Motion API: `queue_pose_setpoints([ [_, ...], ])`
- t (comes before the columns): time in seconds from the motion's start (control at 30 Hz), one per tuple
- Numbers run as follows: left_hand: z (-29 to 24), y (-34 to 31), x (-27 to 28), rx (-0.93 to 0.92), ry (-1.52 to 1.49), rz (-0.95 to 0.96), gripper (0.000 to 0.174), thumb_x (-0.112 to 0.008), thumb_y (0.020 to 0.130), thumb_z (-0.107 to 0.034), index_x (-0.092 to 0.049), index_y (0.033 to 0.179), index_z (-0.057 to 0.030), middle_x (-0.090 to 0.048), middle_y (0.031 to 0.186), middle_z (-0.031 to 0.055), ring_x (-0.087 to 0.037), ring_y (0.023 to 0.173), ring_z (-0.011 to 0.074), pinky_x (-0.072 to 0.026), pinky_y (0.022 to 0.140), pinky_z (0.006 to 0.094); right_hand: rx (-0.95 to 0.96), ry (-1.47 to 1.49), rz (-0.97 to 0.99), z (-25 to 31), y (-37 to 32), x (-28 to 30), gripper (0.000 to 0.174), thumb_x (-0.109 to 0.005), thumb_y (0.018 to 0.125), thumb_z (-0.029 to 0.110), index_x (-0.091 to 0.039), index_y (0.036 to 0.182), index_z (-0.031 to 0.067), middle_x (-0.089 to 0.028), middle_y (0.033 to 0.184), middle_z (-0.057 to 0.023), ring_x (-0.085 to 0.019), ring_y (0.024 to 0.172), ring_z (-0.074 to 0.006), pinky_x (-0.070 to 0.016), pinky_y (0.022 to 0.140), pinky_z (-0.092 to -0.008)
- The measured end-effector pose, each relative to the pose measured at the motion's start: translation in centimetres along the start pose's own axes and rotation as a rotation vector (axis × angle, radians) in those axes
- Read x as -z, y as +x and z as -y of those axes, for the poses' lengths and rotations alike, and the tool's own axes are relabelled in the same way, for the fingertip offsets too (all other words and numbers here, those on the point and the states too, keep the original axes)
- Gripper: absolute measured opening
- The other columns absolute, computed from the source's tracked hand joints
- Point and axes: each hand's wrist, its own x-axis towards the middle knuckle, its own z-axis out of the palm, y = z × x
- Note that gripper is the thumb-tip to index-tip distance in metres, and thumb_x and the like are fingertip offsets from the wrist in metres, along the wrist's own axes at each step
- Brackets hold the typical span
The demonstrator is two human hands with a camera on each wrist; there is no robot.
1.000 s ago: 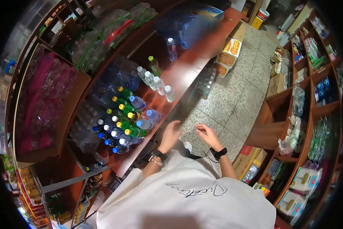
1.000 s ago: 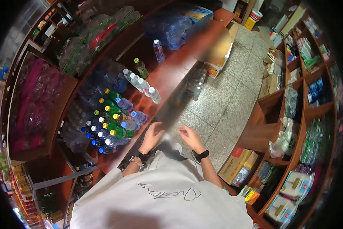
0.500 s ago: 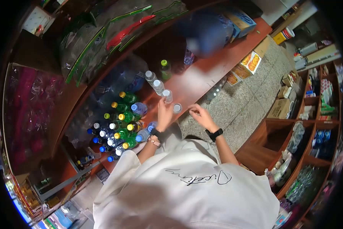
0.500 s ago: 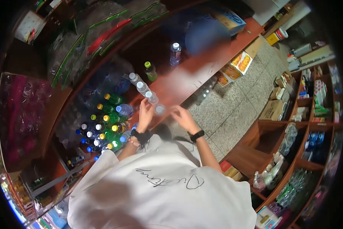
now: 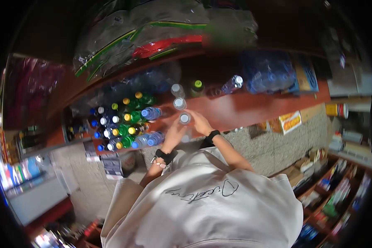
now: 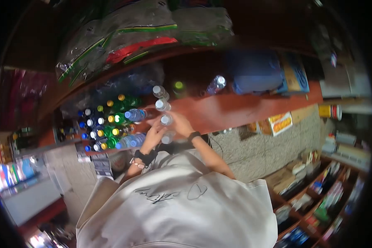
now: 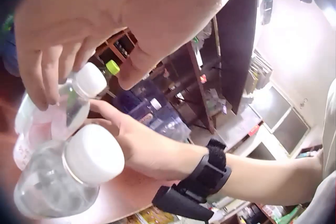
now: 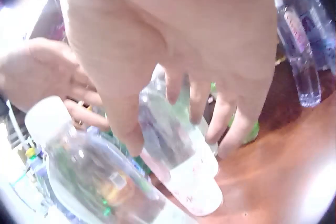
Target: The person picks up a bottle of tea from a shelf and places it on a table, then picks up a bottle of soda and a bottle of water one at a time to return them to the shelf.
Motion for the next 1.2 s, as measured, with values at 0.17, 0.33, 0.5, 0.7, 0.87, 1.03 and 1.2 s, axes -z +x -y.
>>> queue_pose_setpoints([
  [0.17, -1.0, -1.3, -2.9, 0.014, 0.288, -0.323, 0.053, -0.064, 0.092, -0.023, -0.048, 0.138, -0.0025, -0.065, 0.117, 0.0173, -0.064, 0.107, 0.0229, -0.0496, 0.091, 0.0335, 0.081, -0.054, 0.183, -1.7, 2.2, 1.0, 0.064, -0.079, 0.072, 0.019, -0.055, 0.131, 0.0118, -0.062, 0.126, -0.0148, -0.057, 0.116, -0.0344, -0.0455, 0.099, -0.0428],
  [0.33, -3.3, -4.5, -4.2, 0.205, 0.131, -0.622, 0.037, -0.059, 0.093, -0.016, -0.057, 0.128, -0.0013, -0.064, 0.121, 0.0204, -0.06, 0.116, 0.0322, -0.0444, 0.099, 0.0396, 0.139, -0.046, 0.168, -1.3, 1.6, 5.1, 0.062, -0.083, 0.065, 0.026, -0.062, 0.122, 0.0134, -0.068, 0.114, -0.0136, -0.064, 0.105, -0.0336, -0.0517, 0.09, -0.0418],
  [0.5, -7.6, -9.6, -5.4, 0.17, 0.011, -0.844, 0.031, -0.059, 0.093, -0.013, -0.062, 0.121, 0.0002, -0.066, 0.119, 0.0168, -0.062, 0.113, 0.0279, -0.0443, 0.098, 0.0358, 0.064, 0.141, 0.279, 1.5, 0.7, 10.7, 0.064, -0.086, 0.066, 0.028, -0.065, 0.121, 0.0051, -0.069, 0.117, -0.0135, -0.067, 0.108, -0.0245, -0.051, 0.095, -0.0369],
  [0.7, -12.0, -12.1, -8.5, 0.04, -0.18, -0.681, 0.043, -0.062, 0.093, -0.016, -0.054, 0.132, -0.0004, -0.062, 0.128, 0.0145, -0.059, 0.116, 0.0222, -0.0432, 0.1, 0.035, -0.061, 0.617, 0.533, 8.7, 0.4, 12.9, 0.051, -0.078, 0.076, 0.001, -0.06, 0.124, -0.0027, -0.07, 0.108, -0.0084, -0.066, 0.096, -0.0137, -0.0541, 0.085, -0.0294],
  [0.87, -14.3, -16.6, -9.9, 0.071, -0.283, -0.593, 0.065, -0.073, 0.086, -0.021, -0.042, 0.14, -0.0009, -0.058, 0.129, 0.0149, -0.059, 0.115, 0.0222, -0.0458, 0.097, 0.0355, -0.132, 0.821, 0.828, 15.6, -1.9, 7.6, 0.044, -0.072, 0.081, -0.003, -0.06, 0.124, -0.0052, -0.07, 0.107, -0.0076, -0.066, 0.092, -0.0121, -0.0541, 0.082, -0.0276],
  [1.03, -11.7, -24.5, -11.5, 0.008, -0.398, -0.882, 0.056, -0.077, 0.083, -0.018, -0.051, 0.129, 0.0012, -0.064, 0.113, 0.0102, -0.062, 0.102, 0.0164, -0.0498, 0.089, 0.0327, -0.159, 0.759, 0.981, 20.4, -7.8, 1.8, 0.038, -0.069, 0.088, 0.006, -0.061, 0.123, -0.0034, -0.07, 0.108, -0.0065, -0.064, 0.092, -0.0094, -0.0507, 0.082, -0.0242],
  [1.2, -11.8, -32.9, -12.6, -0.076, -0.57, -1.141, 0.051, -0.077, 0.082, -0.015, -0.053, 0.125, 0.0005, -0.066, 0.109, 0.0089, -0.063, 0.098, 0.014, -0.0507, 0.084, 0.0312, -0.132, 0.661, 1.125, 24.9, -15.3, -3.3, 0.041, -0.066, 0.092, 0.011, -0.056, 0.129, -0.0027, -0.066, 0.116, -0.0059, -0.061, 0.104, -0.0101, -0.0476, 0.091, -0.026],
])
